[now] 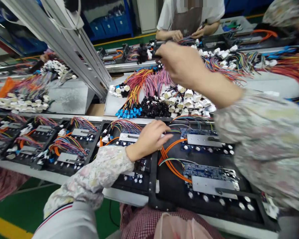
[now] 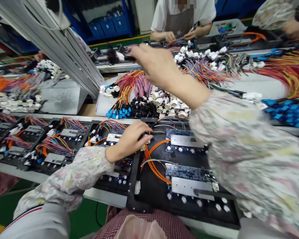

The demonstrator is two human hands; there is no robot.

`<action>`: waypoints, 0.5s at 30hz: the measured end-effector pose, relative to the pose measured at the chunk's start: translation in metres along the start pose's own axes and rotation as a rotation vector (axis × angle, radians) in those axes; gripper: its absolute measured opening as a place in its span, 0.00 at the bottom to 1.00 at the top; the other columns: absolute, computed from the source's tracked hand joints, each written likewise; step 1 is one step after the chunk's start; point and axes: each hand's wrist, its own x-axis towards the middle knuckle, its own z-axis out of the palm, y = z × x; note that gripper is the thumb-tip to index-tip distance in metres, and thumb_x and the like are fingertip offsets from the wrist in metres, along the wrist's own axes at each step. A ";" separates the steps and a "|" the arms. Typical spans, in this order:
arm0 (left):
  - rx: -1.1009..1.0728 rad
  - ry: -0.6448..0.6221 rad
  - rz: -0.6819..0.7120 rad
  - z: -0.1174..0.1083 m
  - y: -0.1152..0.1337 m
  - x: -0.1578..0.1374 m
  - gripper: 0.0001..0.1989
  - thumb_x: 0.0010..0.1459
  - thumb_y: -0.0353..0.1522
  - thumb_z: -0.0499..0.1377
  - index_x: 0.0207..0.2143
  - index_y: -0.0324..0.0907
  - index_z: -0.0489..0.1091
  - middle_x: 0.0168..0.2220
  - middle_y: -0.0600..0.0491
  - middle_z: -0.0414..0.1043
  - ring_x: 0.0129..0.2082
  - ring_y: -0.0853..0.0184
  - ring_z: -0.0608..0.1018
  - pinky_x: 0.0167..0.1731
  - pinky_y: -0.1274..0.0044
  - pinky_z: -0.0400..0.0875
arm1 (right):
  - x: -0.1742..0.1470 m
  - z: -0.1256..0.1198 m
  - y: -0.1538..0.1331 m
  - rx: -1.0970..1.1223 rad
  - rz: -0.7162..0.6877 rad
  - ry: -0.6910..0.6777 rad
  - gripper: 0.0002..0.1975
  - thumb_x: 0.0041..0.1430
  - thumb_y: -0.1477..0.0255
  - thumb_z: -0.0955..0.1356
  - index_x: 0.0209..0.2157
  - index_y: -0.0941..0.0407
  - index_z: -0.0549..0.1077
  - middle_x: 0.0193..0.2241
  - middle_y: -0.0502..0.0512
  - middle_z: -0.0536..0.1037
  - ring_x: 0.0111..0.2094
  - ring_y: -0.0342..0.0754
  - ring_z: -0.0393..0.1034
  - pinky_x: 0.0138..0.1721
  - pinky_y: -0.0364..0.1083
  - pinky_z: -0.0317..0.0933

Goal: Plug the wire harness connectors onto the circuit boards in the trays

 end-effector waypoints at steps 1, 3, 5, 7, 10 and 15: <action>-0.173 0.088 -0.034 -0.004 0.002 0.004 0.15 0.67 0.40 0.56 0.47 0.39 0.71 0.44 0.45 0.74 0.45 0.61 0.75 0.46 0.68 0.70 | -0.017 -0.019 -0.001 0.001 0.015 0.026 0.21 0.72 0.68 0.53 0.57 0.58 0.68 0.53 0.63 0.74 0.50 0.54 0.69 0.40 0.48 0.57; -0.552 0.163 -0.100 -0.010 0.011 0.013 0.25 0.63 0.42 0.60 0.59 0.44 0.63 0.55 0.44 0.70 0.52 0.61 0.74 0.46 0.69 0.72 | -0.057 -0.048 -0.011 0.075 0.029 -0.024 0.21 0.70 0.64 0.56 0.39 0.58 0.76 0.36 0.59 0.79 0.38 0.52 0.73 0.34 0.48 0.55; -0.878 0.073 -0.123 -0.012 0.025 0.023 0.33 0.60 0.44 0.63 0.64 0.49 0.58 0.64 0.44 0.62 0.59 0.59 0.71 0.50 0.69 0.72 | -0.100 -0.061 -0.023 0.370 0.028 -0.261 0.21 0.69 0.61 0.58 0.28 0.56 0.73 0.22 0.52 0.75 0.24 0.45 0.68 0.28 0.45 0.54; -1.103 -0.026 -0.165 -0.007 0.038 0.031 0.25 0.62 0.43 0.61 0.59 0.47 0.66 0.65 0.45 0.63 0.62 0.57 0.70 0.55 0.68 0.71 | -0.139 -0.061 -0.031 0.672 0.158 -0.432 0.22 0.69 0.59 0.58 0.26 0.55 0.72 0.16 0.48 0.72 0.18 0.42 0.65 0.26 0.44 0.56; -1.382 -0.022 -0.381 0.005 0.049 0.037 0.14 0.66 0.41 0.57 0.46 0.41 0.74 0.53 0.44 0.75 0.52 0.60 0.78 0.51 0.68 0.74 | -0.180 -0.050 -0.029 0.837 0.440 -0.459 0.20 0.67 0.58 0.60 0.30 0.54 0.75 0.17 0.49 0.76 0.18 0.43 0.69 0.24 0.44 0.60; -1.503 -0.065 -0.661 0.016 0.048 0.041 0.09 0.57 0.30 0.65 0.41 0.37 0.74 0.41 0.47 0.80 0.39 0.66 0.81 0.38 0.76 0.77 | -0.210 -0.034 -0.017 0.807 0.510 -0.446 0.19 0.67 0.58 0.62 0.30 0.52 0.78 0.23 0.50 0.79 0.21 0.44 0.72 0.23 0.43 0.63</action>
